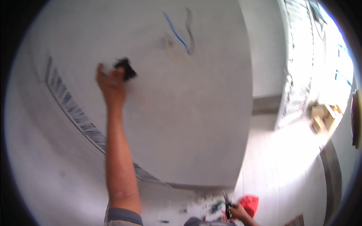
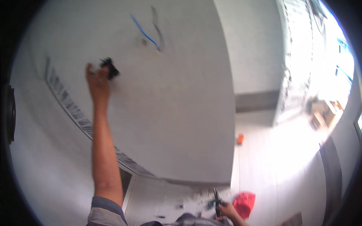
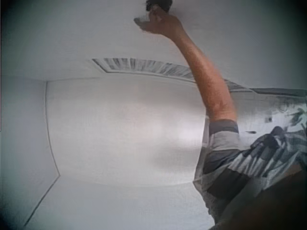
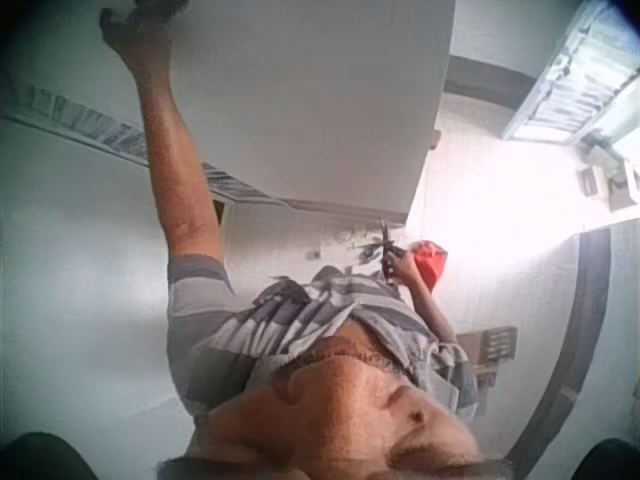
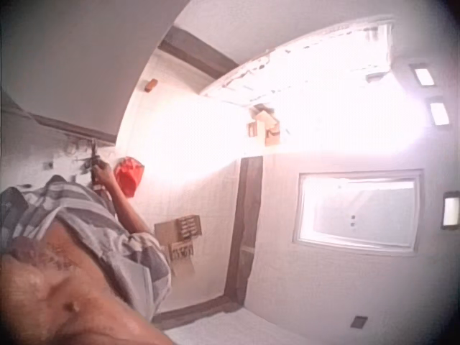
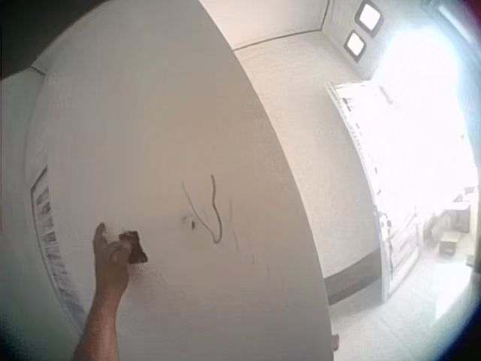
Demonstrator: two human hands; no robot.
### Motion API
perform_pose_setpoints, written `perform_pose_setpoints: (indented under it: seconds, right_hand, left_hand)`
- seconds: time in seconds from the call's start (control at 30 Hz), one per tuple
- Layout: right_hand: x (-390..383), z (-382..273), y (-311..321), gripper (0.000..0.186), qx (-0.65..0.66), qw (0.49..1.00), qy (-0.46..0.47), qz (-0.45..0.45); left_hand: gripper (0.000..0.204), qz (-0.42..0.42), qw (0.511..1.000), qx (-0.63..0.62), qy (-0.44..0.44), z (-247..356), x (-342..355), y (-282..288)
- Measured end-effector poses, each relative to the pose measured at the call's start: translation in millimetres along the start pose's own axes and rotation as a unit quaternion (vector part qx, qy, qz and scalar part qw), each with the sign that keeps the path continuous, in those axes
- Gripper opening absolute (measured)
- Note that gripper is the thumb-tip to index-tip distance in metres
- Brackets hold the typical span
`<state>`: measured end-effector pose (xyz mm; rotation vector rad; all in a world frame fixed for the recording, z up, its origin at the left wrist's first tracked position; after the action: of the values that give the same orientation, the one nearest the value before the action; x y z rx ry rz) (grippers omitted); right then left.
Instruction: The person installs an electrical outlet by stripping wires, taping them, and securing the outlet to the wall using pliers and electrical tape. The person handles wires, an outlet, and tools throughout the process.
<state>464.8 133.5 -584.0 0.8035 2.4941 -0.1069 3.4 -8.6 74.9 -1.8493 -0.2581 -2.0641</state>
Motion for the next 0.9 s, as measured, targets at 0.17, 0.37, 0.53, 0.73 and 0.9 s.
perform_pose_setpoints:
  seconds: [0.17, 0.37, 0.53, 0.73, 0.9]
  right_hand:
    - [-12, 0, -4, 0.026, 0.021, 0.996, -0.087, 0.017]
    - [26, 39, -11, 0.021, 0.005, 0.994, 0.103, 0.047]
    - [-31, -27, -8, 0.029, -0.041, 0.997, 0.041, 0.057]
    - [-9, 26, -45, 0.041, -0.052, 0.995, 0.030, 0.077]
    - [-57, -29, -73, 0.044, 0.170, 0.982, -0.077, 0.036]
  left_hand:
    - [0.037, -0.031, 0.996, 0.078, -0.004, 52, -6, 19]
    - [0.026, -0.006, 0.999, -0.046, 0.013, 60, -103, 69]
    - [0.020, -0.096, 0.977, -0.112, 0.156, 69, -224, 87]
    - [0.018, -0.249, 0.903, -0.161, 0.310, 69, -333, 112]
    - [0.017, -0.287, 0.862, -0.231, 0.349, 60, -337, 113]
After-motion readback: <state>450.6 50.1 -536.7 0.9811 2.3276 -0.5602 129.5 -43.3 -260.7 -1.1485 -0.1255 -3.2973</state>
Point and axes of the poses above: each hand's wrist, its own x-axis towards the middle knuckle, its own y-axis out of the back of the hand, z = x × y, the point moved 6 cm from there along x, towards the middle knuckle, and after that the axes turned 12 degrees about z, right-handed, at the moved point
